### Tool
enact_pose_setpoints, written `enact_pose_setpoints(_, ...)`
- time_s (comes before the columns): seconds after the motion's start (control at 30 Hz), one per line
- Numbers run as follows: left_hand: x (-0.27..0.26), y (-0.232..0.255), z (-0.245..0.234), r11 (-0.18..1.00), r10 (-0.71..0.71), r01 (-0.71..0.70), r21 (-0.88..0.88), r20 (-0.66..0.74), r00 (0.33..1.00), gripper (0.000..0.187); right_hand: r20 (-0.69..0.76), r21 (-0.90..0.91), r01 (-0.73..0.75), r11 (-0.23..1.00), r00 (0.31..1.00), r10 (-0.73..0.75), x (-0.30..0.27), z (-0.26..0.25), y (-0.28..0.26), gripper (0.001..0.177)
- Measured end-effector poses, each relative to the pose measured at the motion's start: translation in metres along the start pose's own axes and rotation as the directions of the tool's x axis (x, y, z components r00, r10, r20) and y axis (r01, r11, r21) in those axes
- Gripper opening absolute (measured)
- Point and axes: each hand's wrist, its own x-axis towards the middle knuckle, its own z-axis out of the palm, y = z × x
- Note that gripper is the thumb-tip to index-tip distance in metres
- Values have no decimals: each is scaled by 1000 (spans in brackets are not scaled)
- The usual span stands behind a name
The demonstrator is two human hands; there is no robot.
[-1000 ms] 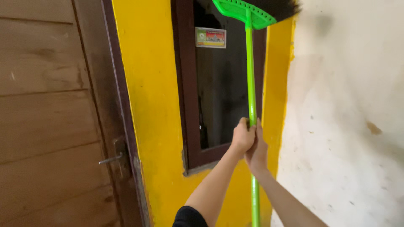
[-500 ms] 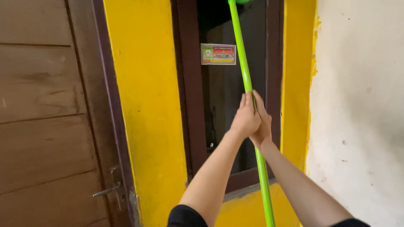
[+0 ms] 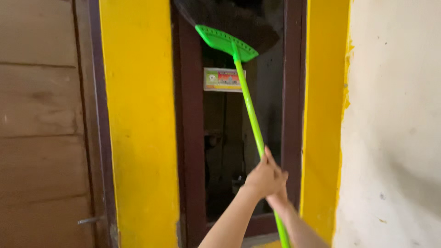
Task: The person uses a long-handled green broom to sweep dust and debris from the yellow wall surrounding a small window. They repeatedly brush the wall surface and the window frame, moving the broom up and down to dislodge dirt.
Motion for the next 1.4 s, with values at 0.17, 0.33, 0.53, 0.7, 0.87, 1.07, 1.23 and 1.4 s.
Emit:
enact_pose_setpoints(0.17,-61,-23,99,992,-79,42,116,330,941,118,-30,-104,-566,818,823,567,-54,-18,-43,73)
enact_pose_setpoints(0.33,-74,-1,94,710,102,-121,694,69,992,86,-25,-110,-733,671,677,735,-67,-34,-72,73)
enact_pose_setpoints(0.53,-17,61,-43,935,171,-49,352,-324,931,83,11,-32,-306,951,952,306,66,-46,-73,76)
enact_pose_setpoints(0.7,31,106,-147,989,109,-40,143,-518,849,94,128,372,-271,888,962,240,206,-35,-53,66)
enact_pose_setpoints(0.87,27,80,-166,982,6,71,174,-407,913,106,294,884,-343,316,936,194,195,2,-27,66)
enact_pose_setpoints(1.07,-43,12,-77,918,-22,96,386,-190,982,108,123,39,-544,838,835,537,52,26,-70,81)
enact_pose_setpoints(1.23,-93,-14,-5,800,168,-83,595,-89,982,102,-16,66,-523,850,851,525,-33,19,-94,79)
enact_pose_setpoints(1.4,-81,-5,-8,734,351,-182,654,-136,927,85,-106,21,-432,901,896,432,-24,4,-93,81)
